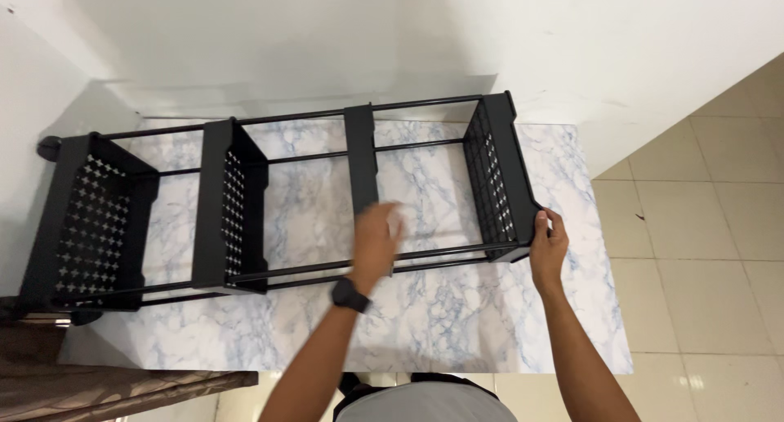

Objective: The person disassembles a black plastic and metal shelving unit on a marble-patterned surface. They remove the top shelf tray, then detach the side panels and metal rods one by one, placing each component aside.

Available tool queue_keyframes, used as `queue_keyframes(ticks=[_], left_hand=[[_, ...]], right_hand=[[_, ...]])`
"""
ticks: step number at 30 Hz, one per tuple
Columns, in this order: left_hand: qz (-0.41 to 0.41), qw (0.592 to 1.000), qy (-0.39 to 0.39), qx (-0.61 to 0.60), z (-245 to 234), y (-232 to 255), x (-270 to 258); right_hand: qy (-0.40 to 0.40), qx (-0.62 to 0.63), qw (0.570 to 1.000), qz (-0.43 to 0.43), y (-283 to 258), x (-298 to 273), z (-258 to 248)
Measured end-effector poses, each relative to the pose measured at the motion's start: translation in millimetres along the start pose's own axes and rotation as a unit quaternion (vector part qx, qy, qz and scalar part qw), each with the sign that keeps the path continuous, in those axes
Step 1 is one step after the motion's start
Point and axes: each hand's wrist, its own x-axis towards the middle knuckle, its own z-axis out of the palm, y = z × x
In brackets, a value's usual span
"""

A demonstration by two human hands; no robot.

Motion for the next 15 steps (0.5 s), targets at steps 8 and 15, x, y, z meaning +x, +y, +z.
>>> queue_keyframes(ticks=[8,15], left_hand=[[0.135,0.983,-0.114,0.045,88,100,-29],[0.183,0.956,-0.098,0.210,112,88,-32]], right_hand=[[-0.023,0.001,1.000,-0.001,-7,-1,-2],[-0.039,-0.002,0.999,0.009,-9,1,-3]])
